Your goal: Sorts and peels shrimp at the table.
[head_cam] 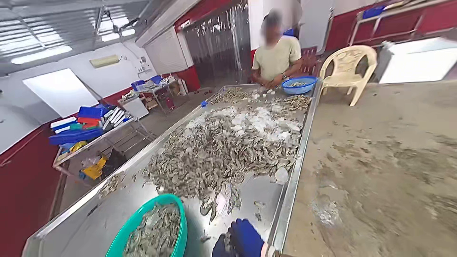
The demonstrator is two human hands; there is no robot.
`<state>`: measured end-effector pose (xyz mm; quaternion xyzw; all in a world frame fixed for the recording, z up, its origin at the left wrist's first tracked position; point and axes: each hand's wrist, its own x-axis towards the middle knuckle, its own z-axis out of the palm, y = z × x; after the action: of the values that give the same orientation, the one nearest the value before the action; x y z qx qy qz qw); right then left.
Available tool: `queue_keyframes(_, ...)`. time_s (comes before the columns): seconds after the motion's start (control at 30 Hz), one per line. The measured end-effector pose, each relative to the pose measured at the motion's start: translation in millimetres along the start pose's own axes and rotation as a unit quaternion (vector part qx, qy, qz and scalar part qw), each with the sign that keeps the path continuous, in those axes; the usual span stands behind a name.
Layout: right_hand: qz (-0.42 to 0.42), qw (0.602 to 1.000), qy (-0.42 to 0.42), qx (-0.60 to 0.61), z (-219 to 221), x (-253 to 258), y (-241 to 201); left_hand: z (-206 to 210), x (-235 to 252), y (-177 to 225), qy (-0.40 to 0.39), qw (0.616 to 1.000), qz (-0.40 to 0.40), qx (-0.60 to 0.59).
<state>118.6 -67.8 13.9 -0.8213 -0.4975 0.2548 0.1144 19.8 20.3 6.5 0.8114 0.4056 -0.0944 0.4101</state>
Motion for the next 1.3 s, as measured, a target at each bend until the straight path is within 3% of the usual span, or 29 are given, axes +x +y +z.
queue_keyframes(0.1, 0.053, 0.998, 0.006, -0.031, -6, 5, 15, -8, -20, -1, -0.043, 0.988, 0.014, -0.146)
queue_keyframes(0.17, 0.121, 0.991, -0.035, -0.033, -22, 13, 44, -18, -37, -3, -0.021, 0.97, 0.048, -0.239)
queue_keyframes(0.27, 0.077, 0.992, -0.087, -0.04, -37, 27, 76, -29, -48, -19, 0.023, 0.95, 0.083, -0.299)
queue_keyframes(0.33, 0.074, 0.995, -0.065, -0.033, -49, 49, 71, -30, -42, -26, 0.048, 0.948, 0.079, -0.306)
queue_keyframes(0.43, 0.213, 0.976, -0.041, 0.0, -56, 91, 35, -24, -35, -27, 0.084, 0.944, 0.06, -0.314)
queue_keyframes(0.5, 0.258, 0.966, -0.012, 0.013, -37, 121, 15, -22, -36, -27, 0.094, 0.944, 0.045, -0.312)
queue_keyframes(0.57, 0.247, 0.969, -0.006, 0.017, -14, 142, 3, -17, -29, -32, 0.124, 0.942, 0.059, -0.307)
queue_keyframes(0.73, 0.12, 0.983, -0.129, -0.048, 7, 86, -18, -5, -8, -63, 0.2, 0.953, 0.158, -0.164)
queue_keyframes(0.83, 0.066, 0.984, -0.163, -0.031, 1, 37, -25, -2, -14, -54, 0.168, 0.968, 0.135, -0.126)
queue_keyframes(0.9, 0.058, 0.989, -0.138, -0.011, -7, 13, -29, 3, -18, -38, 0.125, 0.982, 0.091, -0.107)
queue_keyframes(1.0, 0.048, 0.994, -0.064, -0.072, -4, 0, -30, 11, -17, -24, 0.124, 0.989, 0.042, -0.068)
queue_keyframes(1.1, 0.017, 0.992, 0.006, -0.127, 3, -4, -18, -4, -24, -1, 0.038, 0.999, -0.002, -0.019)
queue_keyframes(1.23, 0.099, 0.99, 0.028, -0.097, -17, 8, 26, -13, -30, -5, 0.01, 0.986, 0.003, -0.167)
queue_keyframes(1.3, 0.125, 0.986, -0.076, -0.084, -41, 18, 58, -14, -33, -16, 0.003, 0.963, 0.008, -0.27)
